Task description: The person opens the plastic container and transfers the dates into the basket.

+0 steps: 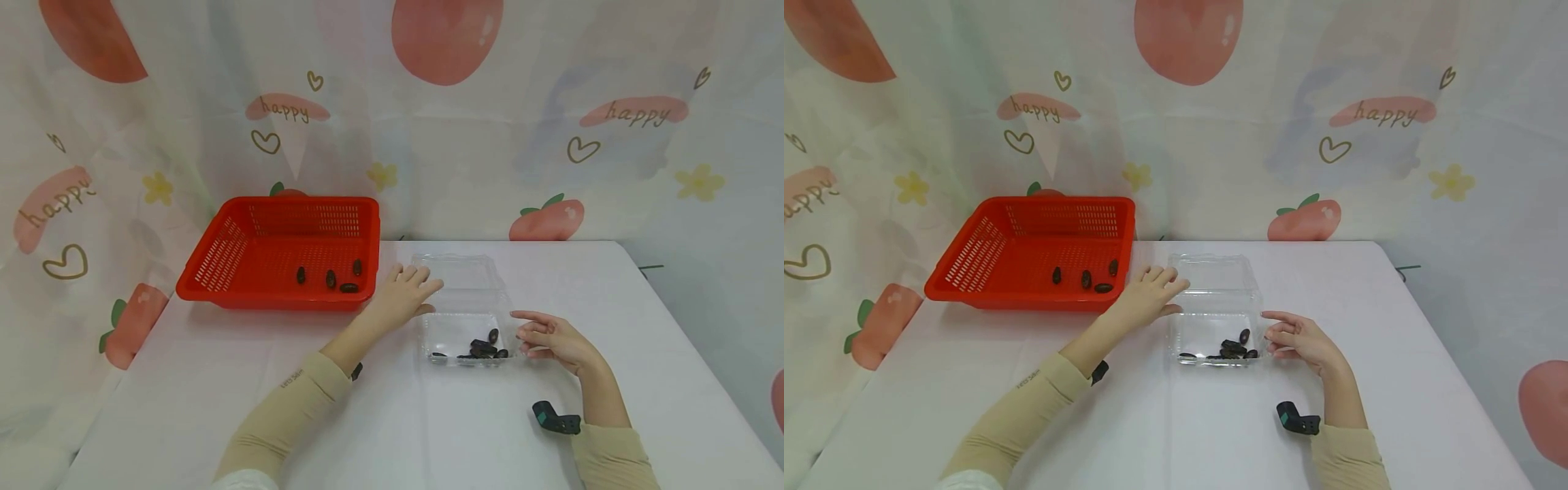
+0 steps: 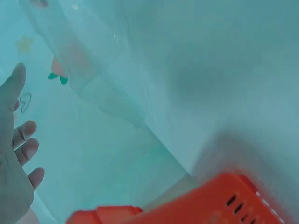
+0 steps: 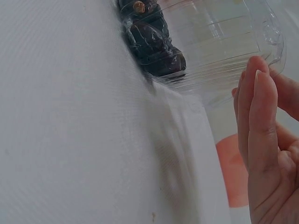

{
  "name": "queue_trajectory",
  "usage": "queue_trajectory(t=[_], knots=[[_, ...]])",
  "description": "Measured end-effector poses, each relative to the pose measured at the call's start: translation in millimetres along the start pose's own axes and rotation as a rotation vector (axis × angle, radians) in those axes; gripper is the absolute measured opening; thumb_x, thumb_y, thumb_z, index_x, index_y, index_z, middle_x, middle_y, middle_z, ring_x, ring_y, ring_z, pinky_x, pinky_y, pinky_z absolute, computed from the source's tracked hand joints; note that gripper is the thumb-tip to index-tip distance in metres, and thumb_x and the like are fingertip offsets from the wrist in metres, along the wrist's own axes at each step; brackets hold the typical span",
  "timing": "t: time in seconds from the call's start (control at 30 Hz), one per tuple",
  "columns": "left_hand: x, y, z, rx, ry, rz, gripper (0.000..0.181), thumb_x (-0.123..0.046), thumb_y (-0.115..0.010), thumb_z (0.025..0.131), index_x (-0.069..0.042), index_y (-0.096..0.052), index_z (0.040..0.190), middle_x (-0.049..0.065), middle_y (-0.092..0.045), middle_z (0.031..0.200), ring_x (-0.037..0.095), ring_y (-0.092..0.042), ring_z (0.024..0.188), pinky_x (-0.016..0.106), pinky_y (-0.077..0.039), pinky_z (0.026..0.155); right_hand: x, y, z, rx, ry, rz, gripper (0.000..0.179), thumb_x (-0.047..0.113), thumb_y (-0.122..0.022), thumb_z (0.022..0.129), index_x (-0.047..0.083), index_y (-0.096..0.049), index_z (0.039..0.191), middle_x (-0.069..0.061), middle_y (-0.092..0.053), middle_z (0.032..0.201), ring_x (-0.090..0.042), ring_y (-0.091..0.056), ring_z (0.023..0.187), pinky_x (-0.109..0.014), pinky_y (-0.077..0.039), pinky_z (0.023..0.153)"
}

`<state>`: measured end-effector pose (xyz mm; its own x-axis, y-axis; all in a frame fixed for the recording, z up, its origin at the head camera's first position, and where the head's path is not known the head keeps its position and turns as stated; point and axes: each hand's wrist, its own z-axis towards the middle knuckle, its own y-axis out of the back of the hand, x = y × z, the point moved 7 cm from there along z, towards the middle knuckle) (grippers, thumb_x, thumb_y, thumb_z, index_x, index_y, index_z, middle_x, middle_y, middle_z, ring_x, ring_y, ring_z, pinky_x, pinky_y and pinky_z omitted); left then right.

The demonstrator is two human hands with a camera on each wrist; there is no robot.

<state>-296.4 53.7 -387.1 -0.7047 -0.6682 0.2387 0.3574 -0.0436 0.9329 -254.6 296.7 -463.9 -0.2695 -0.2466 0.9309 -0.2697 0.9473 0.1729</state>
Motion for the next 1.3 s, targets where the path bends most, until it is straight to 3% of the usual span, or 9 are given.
queue_trajectory(t=[0.27, 0.47, 0.73, 1.03, 1.3], knots=[[-34.9, -16.6, 0.5, 0.119, -0.133, 0.033, 0.053, -0.056, -0.058, 0.080, -0.029, -0.043, 0.124, -0.002, -0.046, 0.117, 0.016, -0.043, 0.105, 0.033, -0.034, 0.092, 0.7, -0.7, 0.3, 0.005, 0.003, 0.013, 0.055, 0.011, -0.059, 0.089, -0.004, -0.034, 0.135, 0.003, -0.064, 0.075, -0.011, -0.061, 0.067, -0.026, -0.052, 0.063], [-49.9, -22.4, 1.8, 0.153, -0.193, 0.081, 0.063, -0.061, -0.063, 0.071, -0.030, -0.043, 0.122, -0.003, -0.045, 0.118, 0.015, -0.043, 0.107, 0.033, -0.034, 0.092, 0.9, -0.8, 0.2, 0.006, 0.004, 0.016, 0.055, 0.011, -0.059, 0.089, -0.004, -0.034, 0.135, 0.003, -0.065, 0.075, -0.011, -0.062, 0.067, -0.026, -0.052, 0.063], [-58.5, -27.9, 3.9, 0.243, -0.214, 0.122, 0.067, -0.059, -0.066, 0.070, -0.032, -0.041, 0.126, -0.004, -0.043, 0.127, 0.015, -0.041, 0.114, 0.036, -0.031, 0.099, -1.6, 0.2, 1.1, 0.006, 0.013, 0.027, 0.050, 0.012, -0.062, 0.087, 0.000, -0.041, 0.132, 0.002, -0.065, 0.077, -0.011, -0.062, 0.068, -0.026, -0.052, 0.063], [-65.5, -33.7, 8.7, 0.291, -0.232, 0.153, 0.069, -0.054, -0.072, 0.066, -0.034, -0.043, 0.126, -0.007, -0.042, 0.131, 0.014, -0.039, 0.118, 0.038, -0.028, 0.102, -2.4, 0.1, 2.1, 0.008, 0.014, 0.024, 0.049, 0.013, -0.062, 0.087, 0.003, -0.044, 0.131, 0.001, -0.065, 0.078, -0.011, -0.061, 0.068, -0.026, -0.052, 0.064], [-67.7, -38.7, 10.6, 0.353, -0.234, 0.195, 0.069, -0.057, -0.069, 0.067, -0.035, -0.044, 0.127, -0.009, -0.042, 0.131, 0.012, -0.037, 0.120, 0.037, -0.026, 0.103, -2.4, 0.2, 2.1, 0.006, 0.011, 0.020, 0.046, 0.011, -0.061, 0.087, 0.004, -0.045, 0.130, 0.001, -0.065, 0.077, -0.011, -0.061, 0.068, -0.027, -0.052, 0.064]])
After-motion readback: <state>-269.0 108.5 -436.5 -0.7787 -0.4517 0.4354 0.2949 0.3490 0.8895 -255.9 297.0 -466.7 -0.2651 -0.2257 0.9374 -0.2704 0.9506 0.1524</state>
